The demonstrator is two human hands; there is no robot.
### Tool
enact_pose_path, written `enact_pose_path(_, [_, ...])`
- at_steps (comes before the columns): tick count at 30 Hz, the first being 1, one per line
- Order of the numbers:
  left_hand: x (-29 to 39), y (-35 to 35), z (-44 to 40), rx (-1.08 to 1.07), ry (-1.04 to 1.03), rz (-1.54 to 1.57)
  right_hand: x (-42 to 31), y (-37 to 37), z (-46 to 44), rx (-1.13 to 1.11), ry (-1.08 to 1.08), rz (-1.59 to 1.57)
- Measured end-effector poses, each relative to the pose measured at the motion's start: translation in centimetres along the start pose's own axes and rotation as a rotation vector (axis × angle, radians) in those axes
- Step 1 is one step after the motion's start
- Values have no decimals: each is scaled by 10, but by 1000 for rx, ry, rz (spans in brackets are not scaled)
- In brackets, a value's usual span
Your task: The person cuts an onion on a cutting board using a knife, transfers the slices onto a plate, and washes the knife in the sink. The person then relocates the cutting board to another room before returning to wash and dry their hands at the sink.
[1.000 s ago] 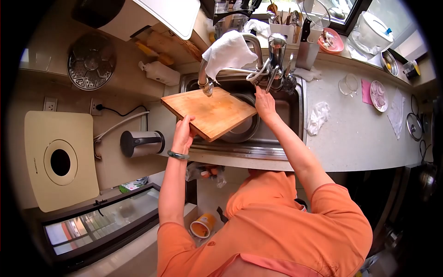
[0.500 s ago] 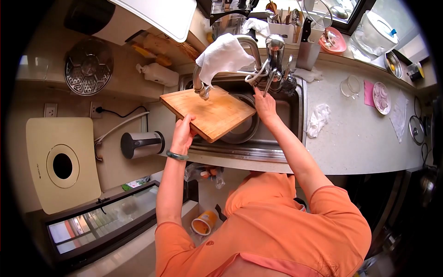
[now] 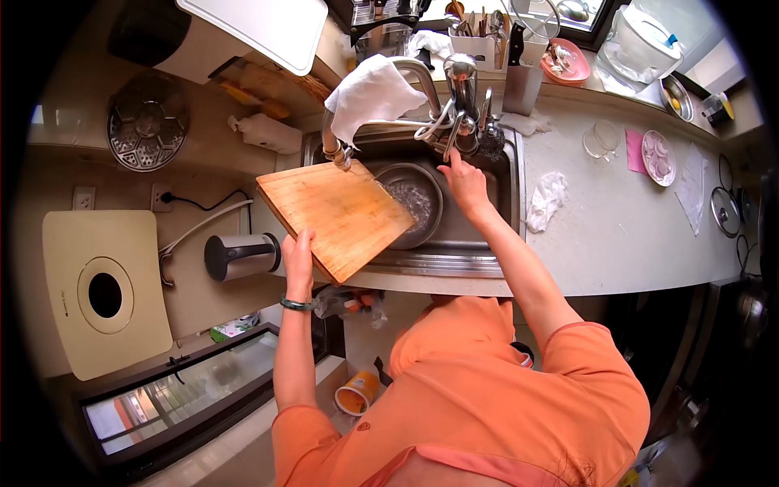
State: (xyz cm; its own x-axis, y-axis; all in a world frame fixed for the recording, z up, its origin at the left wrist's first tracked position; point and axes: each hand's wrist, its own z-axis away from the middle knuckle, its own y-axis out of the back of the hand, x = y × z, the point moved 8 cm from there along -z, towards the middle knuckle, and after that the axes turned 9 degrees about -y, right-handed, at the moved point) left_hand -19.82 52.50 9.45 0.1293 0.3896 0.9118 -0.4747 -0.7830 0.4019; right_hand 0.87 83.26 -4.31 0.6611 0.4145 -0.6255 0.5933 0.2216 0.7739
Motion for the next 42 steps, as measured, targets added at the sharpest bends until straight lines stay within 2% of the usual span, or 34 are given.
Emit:
enact_pose_path(2, [-6, 16, 8, 91, -82, -173, 5, 7, 30, -17, 37, -34])
enact_pose_path(3, [-9, 16, 14, 87, -87, -166, 12, 8, 46, -79, 14, -28])
enact_pose_path(5, [0, 28, 28, 200, -240, -241, 24, 18, 78, -54, -32, -110])
enact_pose_path(6, [-5, 35, 33, 195, -206, -311, 26, 24, 94, -41, -33, -139])
enact_pose_path(8, [-4, 46, 47, 242, -288, -343, 34, 31, 125, -37, -50, -161])
enact_pose_path(9, [-1, 47, 55, 275, -326, -256, 37, 35, 139, -21, -59, -171])
enact_pose_path(11, [-36, 63, 57, 310, -212, -102, 49, 30, 162, -100, -77, -134])
enact_pose_path(13, [-34, 59, 73, 341, -134, 133, 44, 51, 175, -33, -92, -271])
enact_pose_path(15, [-49, 63, 83, 334, -89, 221, 34, 75, 175, 16, -102, -342])
enact_pose_path(19, [-63, 53, 109, 205, -12, 288, 39, 92, 184, -132, -236, -266])
enact_pose_path(20, [-64, 50, 116, 190, 2, 308, 34, 99, 184, -76, -196, -317])
enact_pose_path(21, [-57, 38, 129, 161, 22, 324, 34, 105, 186, -13, -164, -359])
enact_pose_path(23, [0, 13, 197, 229, 80, 372, 29, 121, 198, -1, -201, -413])
enact_pose_path(26, [-15, 7, 197, 158, -67, 202, 34, 135, 213, 46, -185, -447])
enact_pose_path(28, [-18, -17, 203, 116, -86, 183, 43, 147, 224, 71, -167, -422])
enact_pose_path(31, [-20, -45, 210, 67, -90, 199, 71, 148, 228, 41, -241, -425])
enact_pose_path(42, [-24, -96, 222, 67, -64, 246, 118, 190, 201, -81, -145, -419])
